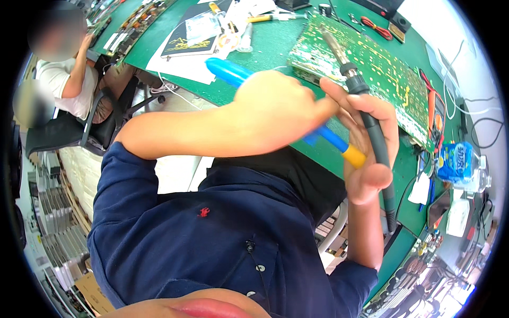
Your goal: The person is soldering components on a circuit board using a soldering iron and wire, and using a desoldering pump to remove solder.
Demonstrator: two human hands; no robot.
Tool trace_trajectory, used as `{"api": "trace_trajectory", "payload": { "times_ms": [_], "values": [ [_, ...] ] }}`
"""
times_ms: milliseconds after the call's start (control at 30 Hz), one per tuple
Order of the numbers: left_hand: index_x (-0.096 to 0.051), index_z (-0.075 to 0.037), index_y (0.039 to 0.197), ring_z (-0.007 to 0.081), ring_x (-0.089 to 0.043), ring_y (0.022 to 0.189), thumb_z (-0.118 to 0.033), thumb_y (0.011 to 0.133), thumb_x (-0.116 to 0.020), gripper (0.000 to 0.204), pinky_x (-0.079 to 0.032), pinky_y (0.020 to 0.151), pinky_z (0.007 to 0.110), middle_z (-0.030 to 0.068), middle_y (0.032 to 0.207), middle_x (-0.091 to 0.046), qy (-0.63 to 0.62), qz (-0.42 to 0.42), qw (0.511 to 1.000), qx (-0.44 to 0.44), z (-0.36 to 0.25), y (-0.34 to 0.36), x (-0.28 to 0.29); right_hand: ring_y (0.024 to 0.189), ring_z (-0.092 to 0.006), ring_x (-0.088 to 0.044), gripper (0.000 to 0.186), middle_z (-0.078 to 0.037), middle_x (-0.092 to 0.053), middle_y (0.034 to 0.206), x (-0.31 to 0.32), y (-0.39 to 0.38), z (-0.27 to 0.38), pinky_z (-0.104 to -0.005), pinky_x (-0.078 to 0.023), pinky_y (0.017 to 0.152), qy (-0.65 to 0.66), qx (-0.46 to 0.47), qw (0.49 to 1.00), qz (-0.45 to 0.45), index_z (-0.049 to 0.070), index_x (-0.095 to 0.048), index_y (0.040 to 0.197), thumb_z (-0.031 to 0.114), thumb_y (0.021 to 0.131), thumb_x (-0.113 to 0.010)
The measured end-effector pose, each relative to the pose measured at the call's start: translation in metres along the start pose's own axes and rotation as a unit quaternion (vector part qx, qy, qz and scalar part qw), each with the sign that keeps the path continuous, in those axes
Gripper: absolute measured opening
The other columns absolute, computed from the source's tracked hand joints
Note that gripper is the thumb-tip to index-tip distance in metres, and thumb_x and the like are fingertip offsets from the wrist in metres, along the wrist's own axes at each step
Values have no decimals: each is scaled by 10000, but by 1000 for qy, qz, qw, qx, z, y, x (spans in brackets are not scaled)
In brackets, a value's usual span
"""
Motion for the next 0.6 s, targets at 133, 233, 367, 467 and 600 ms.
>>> {"api": "trace_trajectory", "payload": {
  "times_ms": [133, 233, 367, 467, 600],
  "values": [
    [-556, -114, 971, 240, -631, 572, -172, 802, -513, 183, -481, 441, 365, 66, 639, -600, 63, -78, 989, -111, -9, 0, -16, 1090, -335, -520, 904, -290, -514, 1152, -5, -2, -7, -429, -362, 971, -32, 40, 998, 39, 6, -373, 1180, 755, 690, -502],
    [-553, -118, 1006, 241, -627, 564, -166, 793, -523, 221, -482, 447, 364, 65, 626, -590, 57, -65, 989, -117, -6, 4, -11, 1081, -335, -522, 907, -300, -514, 1147, -1, 1, -9, -426, -365, 970, -56, 50, 997, 33, 10, -363, 1198, 780, 721, -411],
    [-545, -129, 1010, 259, -621, 552, -164, 771, -545, 242, -479, 446, 372, 75, 602, -579, 35, -84, 990, -112, 10, -2, -20, 1070, -333, -544, 855, -266, -559, 1099, -1, 2, -6, -444, -347, 971, -83, 31, 995, 41, -16, -440, 1126, 741, 732, -484],
    [-537, -143, 1006, 268, -613, 531, -161, 757, -555, 251, -469, 434, 381, 74, 565, -566, 69, -71, 991, -88, 23, -6, -24, 1075, -345, -542, 815, -270, -565, 1088, -1, 3, -11, -458, -339, 984, -75, 46, 995, 49, -27, -456, 1118, 712, 774, -454],
    [-515, -140, 935, 272, -594, 516, -146, 728, -587, 219, -440, 426, 385, 69, 556, -556, 108, -150, 982, -46, 48, -16, -14, 1107, -400, -520, 766, -317, -547, 1114, 28, 3, -7, -468, -310, 1007, -90, 78, 992, 37, -10, -444, 1180, 671, 853, -318]
  ]
}}
Point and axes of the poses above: each hand's wrist, its own y-axis towards the middle knuckle, its own x-axis out of the back of the hand, z = x × y, the point moved 2 cm from there along y, towards the middle knuckle
